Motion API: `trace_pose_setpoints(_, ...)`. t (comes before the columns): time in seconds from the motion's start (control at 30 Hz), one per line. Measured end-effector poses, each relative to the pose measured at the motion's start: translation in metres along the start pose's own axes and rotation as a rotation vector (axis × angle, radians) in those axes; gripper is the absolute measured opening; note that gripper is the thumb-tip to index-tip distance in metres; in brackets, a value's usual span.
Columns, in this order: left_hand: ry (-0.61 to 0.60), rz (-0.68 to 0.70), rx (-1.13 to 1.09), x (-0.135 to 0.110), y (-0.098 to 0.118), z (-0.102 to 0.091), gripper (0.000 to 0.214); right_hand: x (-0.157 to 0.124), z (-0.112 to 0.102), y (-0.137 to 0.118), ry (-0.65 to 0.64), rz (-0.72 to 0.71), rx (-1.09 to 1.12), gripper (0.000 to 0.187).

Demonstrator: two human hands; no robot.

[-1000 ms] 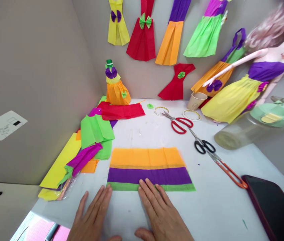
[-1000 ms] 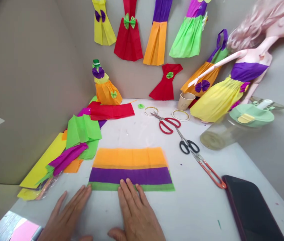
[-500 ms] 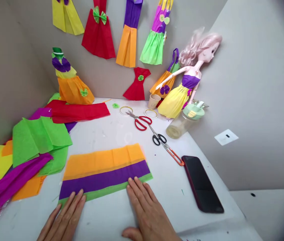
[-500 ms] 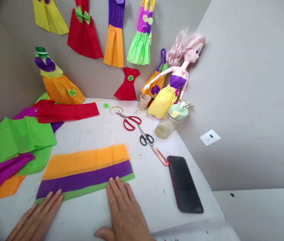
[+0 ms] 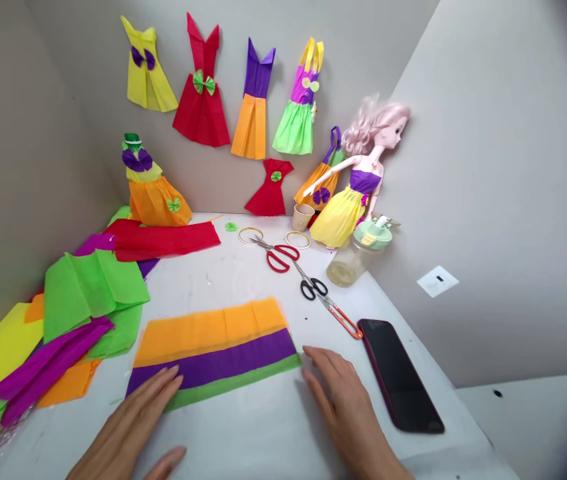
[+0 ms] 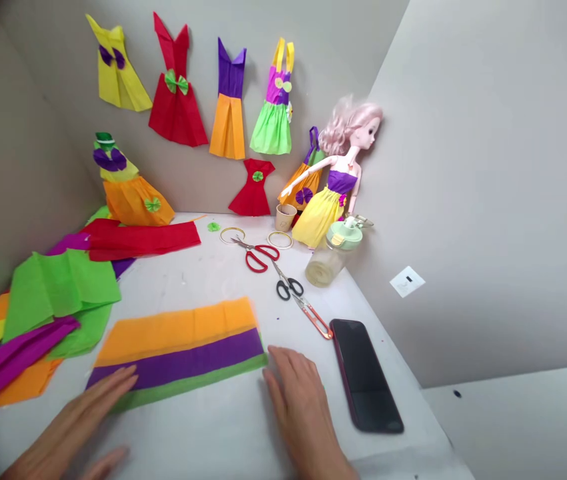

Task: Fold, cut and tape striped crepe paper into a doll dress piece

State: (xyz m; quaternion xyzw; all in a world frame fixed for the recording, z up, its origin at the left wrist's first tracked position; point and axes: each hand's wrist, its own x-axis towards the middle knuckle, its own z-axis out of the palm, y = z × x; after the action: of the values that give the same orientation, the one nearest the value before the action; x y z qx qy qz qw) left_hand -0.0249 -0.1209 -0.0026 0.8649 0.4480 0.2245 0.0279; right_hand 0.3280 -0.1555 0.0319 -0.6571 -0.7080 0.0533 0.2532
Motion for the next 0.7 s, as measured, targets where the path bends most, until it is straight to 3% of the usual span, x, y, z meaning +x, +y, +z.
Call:
trace_pose_setpoints(0.1,-0.095,-0.142,-0.238,0.072,0.020,-0.029,0.050,0.022,-0.003,0.000,-0.054,0.192,0.319,0.030)
trace_pose_setpoints(0.17,-0.222,-0.147,-0.420,0.130,0.033,-0.032,0.044,0.035,0.000,0.000,-0.065,0.268,0.494,0.032)
trace_pose_setpoints(0.27,-0.402,-0.101,-0.599,0.205,0.046,-0.006,0.050,0.047,0.008,0.005,-0.042,0.331,0.653,0.035)
trace_pose_setpoints(0.33,-0.436,-0.093,-0.599,0.235,0.048,0.024,0.051,0.050,0.015,0.010,-0.032,0.344,0.703,0.036)
trace_pose_setpoints(0.43,-0.446,-0.067,-0.585,0.255,0.043,0.060,0.034,0.049,0.020,0.016,-0.026,0.337,0.731,0.036)
trace_pose_setpoints(0.5,-0.457,-0.050,-0.605,0.258,0.038,0.071,0.020,0.048,0.021,0.017,-0.015,0.325,0.726,0.035)
trace_pose_setpoints(0.57,-0.466,-0.031,-0.645,0.258,0.036,0.070,0.012,0.046,0.021,0.017,0.002,0.313,0.723,0.035)
trace_pose_setpoints(0.7,-0.458,0.015,-0.748,0.256,0.040,0.059,0.020,0.047,0.020,0.012,0.032,0.316,0.757,0.035)
